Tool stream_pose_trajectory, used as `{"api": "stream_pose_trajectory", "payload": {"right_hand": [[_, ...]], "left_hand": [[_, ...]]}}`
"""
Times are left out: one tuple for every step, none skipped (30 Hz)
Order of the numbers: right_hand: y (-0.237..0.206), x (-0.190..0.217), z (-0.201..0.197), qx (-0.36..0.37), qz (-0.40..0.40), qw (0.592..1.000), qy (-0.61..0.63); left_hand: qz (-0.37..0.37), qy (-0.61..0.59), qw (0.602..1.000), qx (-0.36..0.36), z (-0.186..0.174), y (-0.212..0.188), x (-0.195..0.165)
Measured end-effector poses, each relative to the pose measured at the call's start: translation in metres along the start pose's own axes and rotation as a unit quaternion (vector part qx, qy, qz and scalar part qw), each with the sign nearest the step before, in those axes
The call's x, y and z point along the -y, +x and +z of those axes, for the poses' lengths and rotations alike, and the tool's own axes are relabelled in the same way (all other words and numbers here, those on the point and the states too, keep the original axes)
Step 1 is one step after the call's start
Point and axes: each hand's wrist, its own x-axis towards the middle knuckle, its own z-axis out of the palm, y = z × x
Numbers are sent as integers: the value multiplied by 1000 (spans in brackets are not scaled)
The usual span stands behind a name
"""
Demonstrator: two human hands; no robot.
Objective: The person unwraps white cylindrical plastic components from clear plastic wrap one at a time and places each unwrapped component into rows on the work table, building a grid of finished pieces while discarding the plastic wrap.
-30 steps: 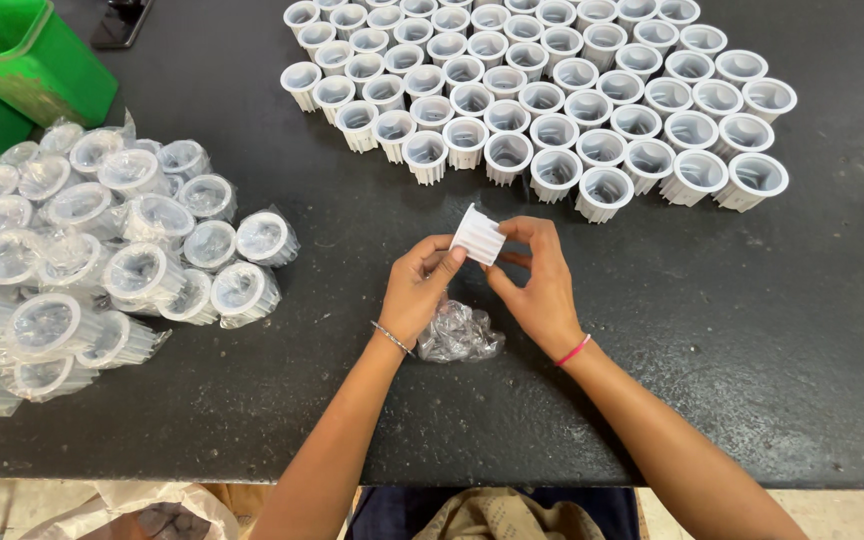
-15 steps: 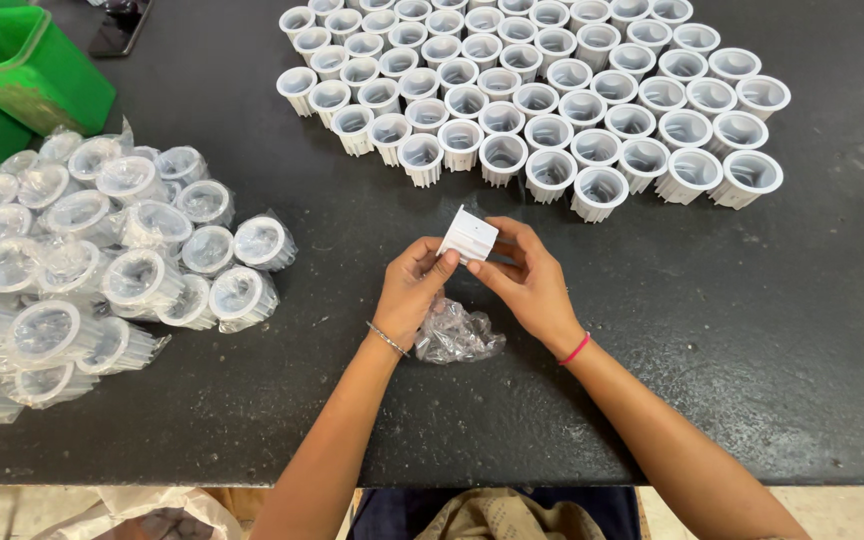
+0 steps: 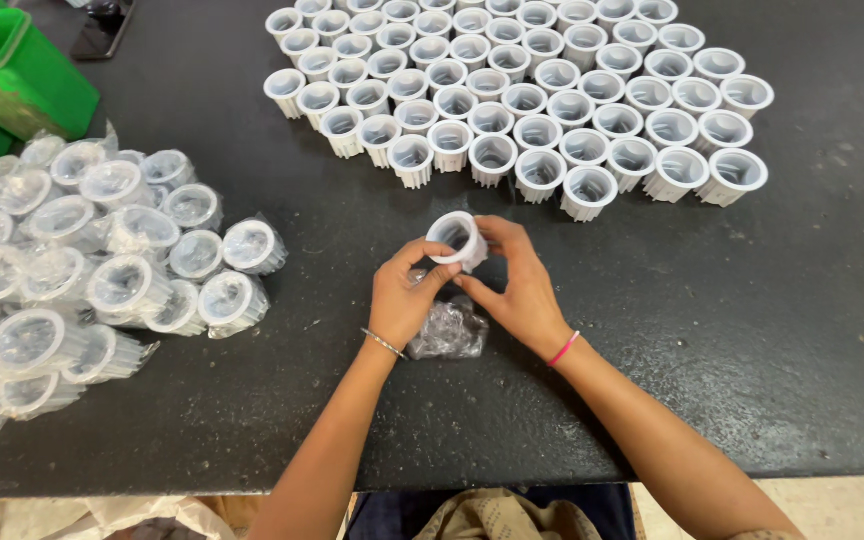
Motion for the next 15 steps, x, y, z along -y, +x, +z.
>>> {"api": "stream_pose_trajectory", "payload": {"right_hand": [[-1, 0, 0, 1, 1, 1000, -30], [-1, 1, 0, 2, 2, 998, -59], [-2, 1, 0, 3, 2, 996, -89], [-2, 0, 0, 9, 30, 996, -88], [-2, -2, 0, 16, 58, 994, -87], [-2, -4, 0, 21, 86, 992, -85], [-2, -6, 1, 16, 91, 993, -74], [-1, -9, 1, 12, 95, 993, -63], [1, -14, 1, 8, 97, 994, -53], [5, -19, 0, -1, 81, 996, -50], [9, -25, 1, -9, 65, 997, -44], [15, -31, 3, -17, 48, 998, -38], [22, -38, 5, -20, 56, 996, -65], [29, -44, 7, -22, 65, 993, -92], [36, -51, 10, -25, 73, 990, -120]], "left_hand": [[9, 27, 1000, 2, 1, 0, -3], [18, 53, 998, 2, 1, 1, -8], [27, 80, 996, 2, 1, 1, -12], [-17, 72, 997, 0, 0, 1, -17], [-61, 64, 996, -2, -1, 1, -23], [-104, 57, 993, -3, -1, 2, -27], [-111, 59, 992, -12, -2, 3, -31], [-116, 62, 991, -22, -2, 4, -34], [-121, 63, 990, -34, -3, 5, -35], [-110, 65, 991, -50, -4, 7, -36], [-99, 69, 990, -67, -6, 8, -36], [-89, 73, 990, -84, -10, 10, -35], [-87, 77, 988, -99, -12, 11, -34], [-86, 81, 987, -113, -15, 12, -32], [-85, 85, 985, -127, -17, 13, -30]]}}
